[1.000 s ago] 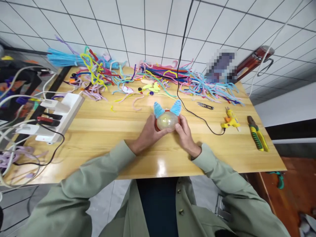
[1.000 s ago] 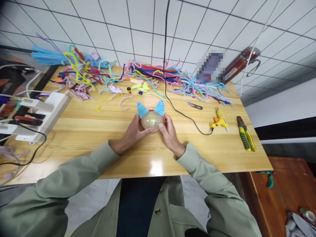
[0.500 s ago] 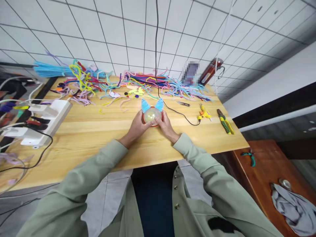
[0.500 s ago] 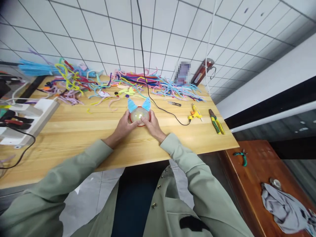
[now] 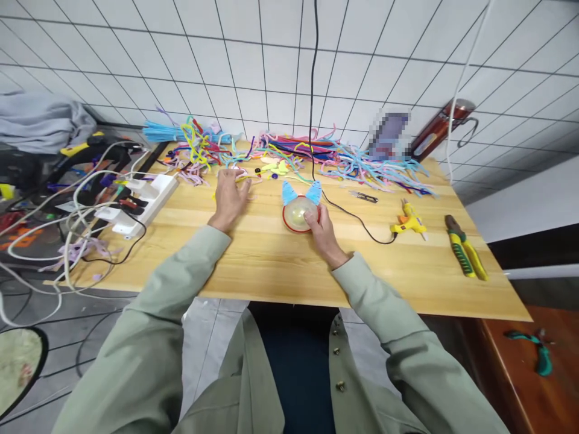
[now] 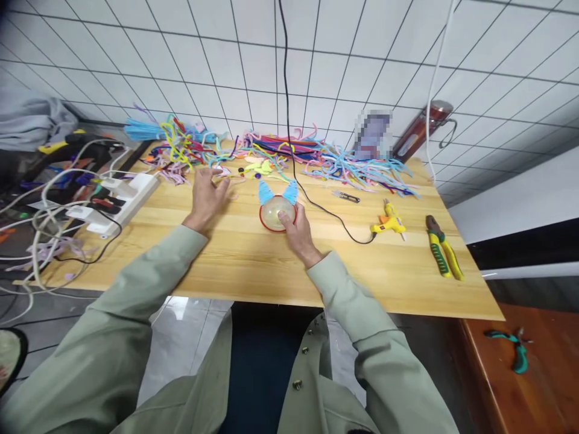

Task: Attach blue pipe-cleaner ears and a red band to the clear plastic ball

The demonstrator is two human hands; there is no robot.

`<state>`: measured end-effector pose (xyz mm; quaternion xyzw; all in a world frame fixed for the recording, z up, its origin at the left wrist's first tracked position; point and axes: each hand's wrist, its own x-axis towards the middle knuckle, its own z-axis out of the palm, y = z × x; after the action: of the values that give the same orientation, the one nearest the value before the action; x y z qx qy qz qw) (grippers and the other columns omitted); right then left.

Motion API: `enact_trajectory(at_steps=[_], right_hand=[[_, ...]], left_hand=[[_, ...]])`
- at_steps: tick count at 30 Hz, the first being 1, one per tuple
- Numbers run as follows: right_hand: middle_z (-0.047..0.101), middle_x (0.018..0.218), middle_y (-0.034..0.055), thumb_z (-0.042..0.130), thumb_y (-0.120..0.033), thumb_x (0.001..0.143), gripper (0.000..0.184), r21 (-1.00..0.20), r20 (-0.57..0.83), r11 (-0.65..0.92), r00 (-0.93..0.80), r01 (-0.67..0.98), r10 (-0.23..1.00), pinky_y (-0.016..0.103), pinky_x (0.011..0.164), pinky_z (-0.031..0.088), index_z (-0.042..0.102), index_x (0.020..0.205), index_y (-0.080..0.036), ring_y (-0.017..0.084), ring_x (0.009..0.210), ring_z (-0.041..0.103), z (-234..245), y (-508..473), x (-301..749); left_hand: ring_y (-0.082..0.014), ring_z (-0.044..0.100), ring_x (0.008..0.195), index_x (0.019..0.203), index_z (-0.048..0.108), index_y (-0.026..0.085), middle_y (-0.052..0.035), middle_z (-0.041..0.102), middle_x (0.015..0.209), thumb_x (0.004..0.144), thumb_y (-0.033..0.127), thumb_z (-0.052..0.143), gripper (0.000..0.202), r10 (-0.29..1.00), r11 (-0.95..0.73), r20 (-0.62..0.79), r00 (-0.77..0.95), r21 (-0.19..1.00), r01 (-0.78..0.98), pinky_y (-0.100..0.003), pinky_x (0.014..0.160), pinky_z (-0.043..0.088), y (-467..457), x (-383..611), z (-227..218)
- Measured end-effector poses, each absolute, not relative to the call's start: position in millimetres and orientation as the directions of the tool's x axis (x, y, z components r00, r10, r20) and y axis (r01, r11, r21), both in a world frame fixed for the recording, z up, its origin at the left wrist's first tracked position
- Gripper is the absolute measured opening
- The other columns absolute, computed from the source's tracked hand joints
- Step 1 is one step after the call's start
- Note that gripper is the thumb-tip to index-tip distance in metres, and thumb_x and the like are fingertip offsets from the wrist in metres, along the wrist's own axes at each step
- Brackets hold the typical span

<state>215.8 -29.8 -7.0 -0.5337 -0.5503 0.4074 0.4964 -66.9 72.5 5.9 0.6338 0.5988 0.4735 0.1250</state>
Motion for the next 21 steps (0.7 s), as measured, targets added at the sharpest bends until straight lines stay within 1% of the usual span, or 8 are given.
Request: enact_trajectory(at_steps=[1, 3, 5, 6, 10, 13, 17, 21], right_hand=[[0.075, 0.144, 0.0175, 0.069, -0.082, 0.091, 0.079, -0.978, 0.112, 0.1, 0.057, 0.184, 0.992, 0.057, 0.122, 0.051, 0.06, 0.139, -0.021, 0.037, 0.133, 0.069, -7, -30, 216], [0.074, 0.146, 0.0172, 0.071, -0.082, 0.09, 0.079, -0.977, 0.123, 0.112, 0.049, 0.183, 0.991, 0.058, 0.123, 0.051, 0.06, 0.14, -0.021, 0.037, 0.134, 0.068, -6, -29, 216], [0.075, 0.145, 0.0174, 0.073, -0.082, 0.089, 0.081, -0.977, 0.124, 0.112, 0.052, 0.183, 0.991, 0.059, 0.123, 0.051, 0.059, 0.141, -0.021, 0.038, 0.134, 0.068, -7, -29, 215], [0.075, 0.144, 0.0174, 0.074, -0.082, 0.088, 0.082, -0.978, 0.117, 0.106, 0.054, 0.182, 0.992, 0.059, 0.123, 0.051, 0.059, 0.141, -0.021, 0.038, 0.134, 0.068, -7, -29, 215], [0.074, 0.145, 0.0173, 0.071, -0.086, 0.089, 0.083, -0.978, 0.114, 0.103, 0.051, 0.184, 0.992, 0.058, 0.122, 0.051, 0.06, 0.14, -0.022, 0.038, 0.134, 0.068, -8, -29, 216], [0.074, 0.145, 0.0168, 0.069, -0.089, 0.089, 0.083, -0.975, 0.121, 0.109, 0.051, 0.195, 0.991, 0.058, 0.121, 0.051, 0.061, 0.138, -0.022, 0.038, 0.133, 0.068, -7, -29, 216], [0.074, 0.145, 0.0171, 0.066, -0.093, 0.089, 0.084, -0.97, 0.13, 0.117, 0.049, 0.212, 0.99, 0.058, 0.121, 0.05, 0.061, 0.135, -0.023, 0.039, 0.134, 0.068, -7, -27, 213], [0.074, 0.143, 0.0169, 0.068, -0.095, 0.086, 0.089, -0.964, 0.122, 0.103, 0.063, 0.245, 0.991, 0.06, 0.12, 0.05, 0.061, 0.137, -0.024, 0.04, 0.132, 0.068, -8, -26, 210]], left_hand=[[-0.0325, 0.064, 0.126, 0.111, 0.072, 0.019, -0.0147, 0.071, 0.127, 0.091, 0.033, 0.079, 0.025, 0.906, -0.196, 0.399, -0.142, 0.693, 0.693, -0.049, 0.117, 0.05, 81, -73, 5], [-0.0339, 0.066, 0.115, 0.097, 0.072, 0.019, -0.0125, 0.072, 0.109, 0.087, 0.025, 0.079, 0.014, 0.929, -0.15, 0.346, -0.131, 0.674, 0.723, -0.052, 0.112, 0.05, 92, -80, 2], [-0.0327, 0.065, 0.104, 0.086, 0.069, 0.02, -0.0097, 0.069, 0.093, 0.086, 0.021, 0.075, 0.006, 0.933, -0.134, 0.332, -0.137, 0.676, 0.725, -0.05, 0.106, 0.05, 97, -82, -1], [-0.0314, 0.065, 0.1, 0.084, 0.068, 0.021, -0.0089, 0.068, 0.091, 0.088, 0.021, 0.072, 0.006, 0.931, -0.133, 0.336, -0.143, 0.677, 0.724, -0.049, 0.105, 0.05, 98, -83, -2], [-0.0252, 0.062, 0.098, 0.091, 0.064, 0.022, -0.0066, 0.071, 0.097, 0.1, 0.03, 0.065, 0.012, 0.858, -0.183, 0.455, -0.238, 0.704, 0.686, -0.04, 0.102, 0.051, 100, -93, 4], [-0.0224, 0.063, 0.096, 0.095, 0.063, 0.022, -0.0055, 0.072, 0.101, 0.104, 0.032, 0.064, 0.013, 0.798, -0.219, 0.53, -0.287, 0.698, 0.682, -0.036, 0.095, 0.051, 99, -102, 6], [-0.0224, 0.065, 0.091, 0.097, 0.066, 0.021, -0.0066, 0.073, 0.101, 0.105, 0.027, 0.063, 0.01, 0.836, -0.19, 0.498, -0.229, 0.655, 0.732, -0.037, 0.095, 0.051, 98, -105, -2], [-0.0291, 0.071, 0.106, 0.106, 0.074, 0.02, -0.011, 0.078, 0.109, 0.1, 0.027, 0.067, 0.012, 0.904, -0.152, 0.404, -0.142, 0.612, 0.776, -0.042, 0.103, 0.053, 103, -106, -14]])
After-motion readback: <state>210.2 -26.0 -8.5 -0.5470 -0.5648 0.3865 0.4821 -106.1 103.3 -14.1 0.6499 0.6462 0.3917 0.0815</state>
